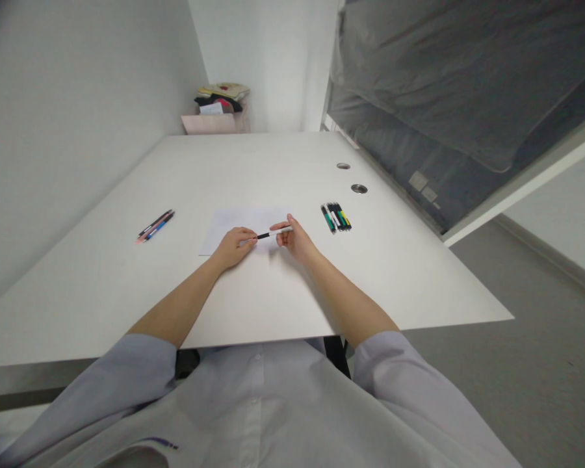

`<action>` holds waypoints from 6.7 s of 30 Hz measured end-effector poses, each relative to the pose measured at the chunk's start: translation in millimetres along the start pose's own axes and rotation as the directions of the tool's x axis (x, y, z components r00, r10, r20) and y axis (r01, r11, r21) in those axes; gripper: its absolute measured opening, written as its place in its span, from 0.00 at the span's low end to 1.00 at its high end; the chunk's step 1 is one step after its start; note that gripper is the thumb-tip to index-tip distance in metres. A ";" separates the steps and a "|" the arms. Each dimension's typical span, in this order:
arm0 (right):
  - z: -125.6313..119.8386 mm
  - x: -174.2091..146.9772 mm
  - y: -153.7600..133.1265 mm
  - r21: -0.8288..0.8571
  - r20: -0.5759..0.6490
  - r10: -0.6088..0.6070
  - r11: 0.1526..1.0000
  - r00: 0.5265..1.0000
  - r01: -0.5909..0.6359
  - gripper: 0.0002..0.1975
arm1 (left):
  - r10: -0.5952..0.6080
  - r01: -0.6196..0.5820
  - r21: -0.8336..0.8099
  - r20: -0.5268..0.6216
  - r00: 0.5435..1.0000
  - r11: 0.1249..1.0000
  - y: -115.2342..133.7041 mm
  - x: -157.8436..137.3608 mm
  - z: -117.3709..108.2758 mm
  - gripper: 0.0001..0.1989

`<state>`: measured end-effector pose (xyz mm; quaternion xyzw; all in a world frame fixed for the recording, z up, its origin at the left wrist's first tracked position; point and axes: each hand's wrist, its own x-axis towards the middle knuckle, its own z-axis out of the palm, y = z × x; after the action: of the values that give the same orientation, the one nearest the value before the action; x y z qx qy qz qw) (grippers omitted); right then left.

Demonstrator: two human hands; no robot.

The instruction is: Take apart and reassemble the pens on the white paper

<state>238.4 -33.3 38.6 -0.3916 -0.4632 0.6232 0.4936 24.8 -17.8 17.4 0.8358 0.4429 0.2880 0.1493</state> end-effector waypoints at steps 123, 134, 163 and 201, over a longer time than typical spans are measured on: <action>-35.0 9.5 18.9 -0.998 0.057 -0.184 0.005 0.981 0.059 0.19 | -0.126 0.106 0.451 0.015 0.992 0.886 -45.8 -22.2 -18.4 0.23; -46.8 11.6 29.8 -0.991 0.091 -0.275 0.074 0.957 0.115 0.16 | -0.162 0.139 0.339 0.040 0.986 0.930 -48.7 -24.8 -19.4 0.23; -72.9 27.8 41.9 -0.917 0.090 -0.397 0.325 0.914 0.231 0.14 | -0.689 0.811 0.306 -0.427 0.585 0.499 -100.0 -61.4 -105.3 0.18; 7.0 16.0 36.2 -0.479 0.067 -0.279 0.833 0.958 0.276 0.13 | -0.458 0.220 -0.907 0.035 0.888 0.358 14.0 -7.2 3.2 0.21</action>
<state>219.4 -22.0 5.1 -0.4326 -0.6545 0.4086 0.4664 32.7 -31.7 19.4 0.4790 0.4001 0.5318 0.5723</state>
